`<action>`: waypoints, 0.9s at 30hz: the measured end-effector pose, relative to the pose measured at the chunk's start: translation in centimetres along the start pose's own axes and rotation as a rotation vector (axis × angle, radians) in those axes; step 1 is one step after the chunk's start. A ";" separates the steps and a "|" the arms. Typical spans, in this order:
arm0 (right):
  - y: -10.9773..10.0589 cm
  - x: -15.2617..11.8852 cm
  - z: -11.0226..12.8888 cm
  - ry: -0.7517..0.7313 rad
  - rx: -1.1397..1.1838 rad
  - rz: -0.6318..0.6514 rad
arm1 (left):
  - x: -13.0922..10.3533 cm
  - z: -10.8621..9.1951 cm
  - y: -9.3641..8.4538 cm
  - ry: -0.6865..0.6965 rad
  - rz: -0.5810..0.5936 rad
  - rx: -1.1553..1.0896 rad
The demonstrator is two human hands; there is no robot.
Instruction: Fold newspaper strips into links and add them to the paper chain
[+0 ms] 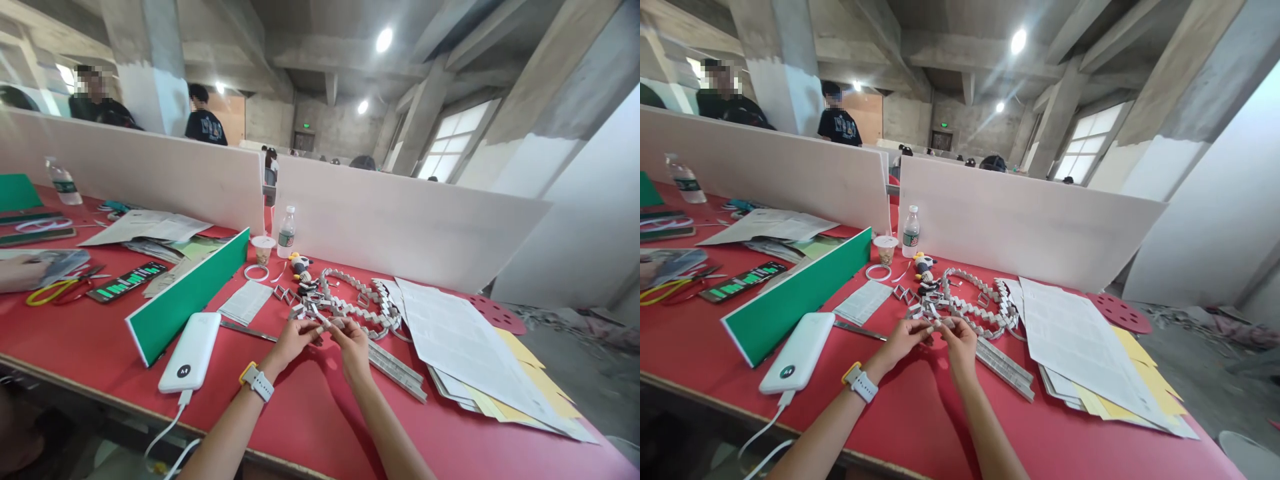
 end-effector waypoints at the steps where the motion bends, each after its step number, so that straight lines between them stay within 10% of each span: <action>1: 0.0 -0.1 0.2 -0.027 -0.030 0.000 | -0.1 0.0 0.1 0.007 0.011 -0.007; 10: 0.3 -0.3 -0.1 -0.021 -0.055 0.064 | -0.9 -1.1 -0.4 0.344 -0.245 0.470; 27: 1.9 -2.0 -2.3 0.353 0.093 0.268 | 0.2 -0.3 -1.8 0.127 -0.289 -0.062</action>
Point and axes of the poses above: each hand's wrist, its own x-axis towards the middle knuckle, its own y-axis out of the palm, z = x × y, the point moved 4 cm from there along x, towards the middle knuckle, and after that the axes turned 10 degrees about -y, right-handed, at the moved point
